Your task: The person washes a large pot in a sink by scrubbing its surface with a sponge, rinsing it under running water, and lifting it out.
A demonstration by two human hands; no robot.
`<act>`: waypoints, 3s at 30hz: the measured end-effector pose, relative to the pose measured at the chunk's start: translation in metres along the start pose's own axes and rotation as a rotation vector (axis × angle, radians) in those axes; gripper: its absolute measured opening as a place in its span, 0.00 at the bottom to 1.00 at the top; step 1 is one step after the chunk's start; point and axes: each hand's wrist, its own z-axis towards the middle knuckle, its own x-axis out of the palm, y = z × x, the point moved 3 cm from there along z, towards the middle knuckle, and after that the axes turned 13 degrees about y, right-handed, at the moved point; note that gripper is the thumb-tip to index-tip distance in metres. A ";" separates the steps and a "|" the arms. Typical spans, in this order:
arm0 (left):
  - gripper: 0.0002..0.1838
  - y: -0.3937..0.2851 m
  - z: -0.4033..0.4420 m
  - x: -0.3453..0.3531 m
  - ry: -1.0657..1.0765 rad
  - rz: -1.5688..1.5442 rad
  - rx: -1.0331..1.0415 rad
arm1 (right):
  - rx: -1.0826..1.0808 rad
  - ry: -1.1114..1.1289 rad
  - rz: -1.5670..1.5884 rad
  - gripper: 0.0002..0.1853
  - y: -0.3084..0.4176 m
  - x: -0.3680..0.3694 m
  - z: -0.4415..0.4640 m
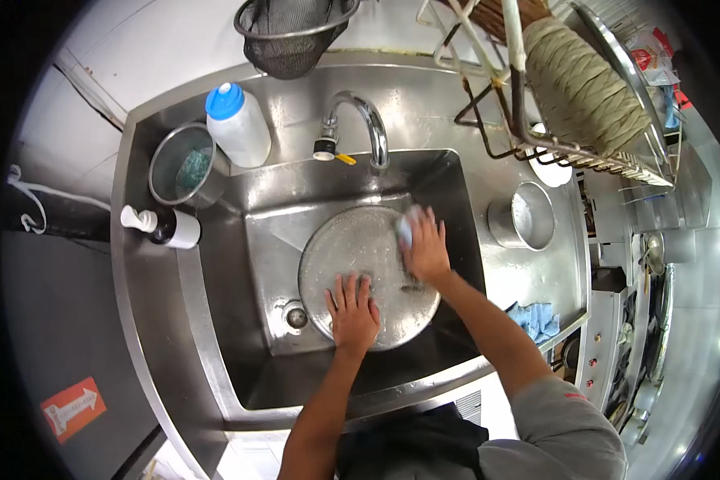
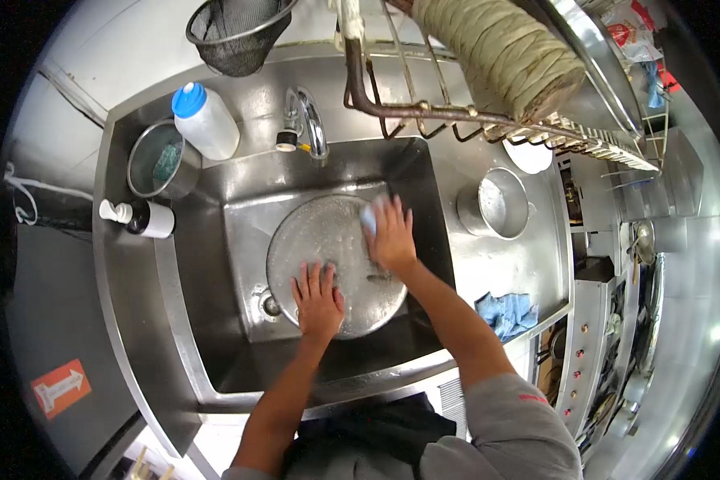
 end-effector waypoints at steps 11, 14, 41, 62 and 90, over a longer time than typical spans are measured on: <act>0.27 -0.002 -0.001 -0.005 -0.011 -0.006 0.008 | -0.075 -0.050 -0.013 0.35 0.008 0.009 -0.050; 0.28 0.000 -0.002 -0.002 -0.026 0.020 0.018 | 0.073 -0.113 0.233 0.34 -0.014 0.020 0.003; 0.25 0.001 0.001 -0.003 -0.038 -0.047 0.016 | 0.125 -0.051 0.281 0.31 0.000 -0.011 0.050; 0.20 0.015 -0.007 0.020 -0.202 -0.153 0.004 | -0.364 -0.391 -0.184 0.27 -0.043 0.069 -0.043; 0.26 0.116 -0.104 0.001 -0.264 -0.946 -0.638 | -0.609 0.017 0.117 0.22 0.143 0.031 -0.039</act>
